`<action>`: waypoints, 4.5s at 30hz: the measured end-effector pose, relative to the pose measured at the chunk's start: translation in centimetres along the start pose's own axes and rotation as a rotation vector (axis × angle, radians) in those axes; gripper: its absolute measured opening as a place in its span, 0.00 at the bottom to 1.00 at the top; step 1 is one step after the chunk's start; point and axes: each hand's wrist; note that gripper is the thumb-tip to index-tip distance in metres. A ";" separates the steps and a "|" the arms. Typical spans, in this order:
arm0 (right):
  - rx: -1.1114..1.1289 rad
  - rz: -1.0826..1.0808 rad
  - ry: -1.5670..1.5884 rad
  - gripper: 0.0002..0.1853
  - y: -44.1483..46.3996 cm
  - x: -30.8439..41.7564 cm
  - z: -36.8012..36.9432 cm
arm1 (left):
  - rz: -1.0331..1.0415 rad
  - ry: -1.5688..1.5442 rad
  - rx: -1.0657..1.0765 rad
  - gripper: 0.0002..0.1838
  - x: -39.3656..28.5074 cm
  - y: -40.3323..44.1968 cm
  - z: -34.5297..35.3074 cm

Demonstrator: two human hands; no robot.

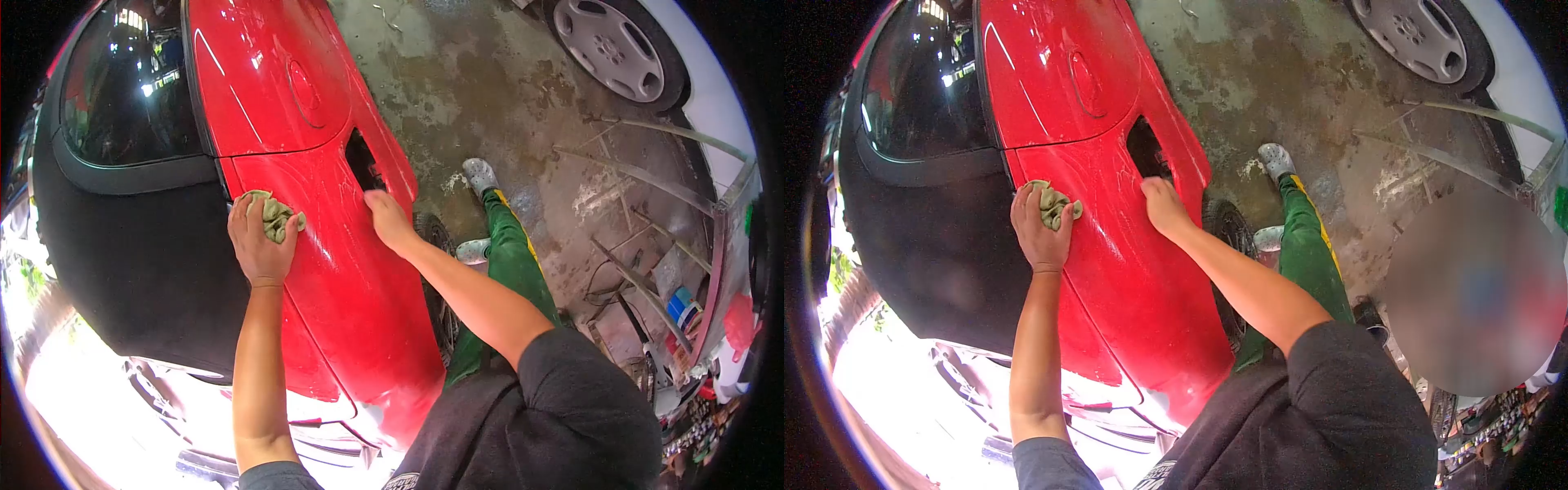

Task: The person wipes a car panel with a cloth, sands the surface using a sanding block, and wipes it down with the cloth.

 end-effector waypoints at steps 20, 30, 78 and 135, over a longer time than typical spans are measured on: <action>0.175 0.008 0.035 0.21 1.1 -0.5 -1.5 | -0.005 0.014 -0.002 0.32 -0.5 0.1 -0.2; 0.303 -0.059 -0.324 0.26 -6.2 -3.6 -5.9 | -0.012 0.004 0.007 0.32 -0.3 0.0 -0.1; 0.496 0.087 -0.634 0.31 -0.4 -9.9 -5.1 | -0.009 -0.017 0.022 0.32 0.0 0.2 0.0; 0.990 -1.000 0.272 0.24 6.1 -14.7 -8.0 | -0.469 0.380 -0.410 0.19 -5.5 0.8 4.6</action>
Point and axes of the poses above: each hand's wrist, its own y-axis towards the middle knuckle, its own z-axis out of the palm, x = y × z, and after that the axes turned 6 degrees about -x, right-handed
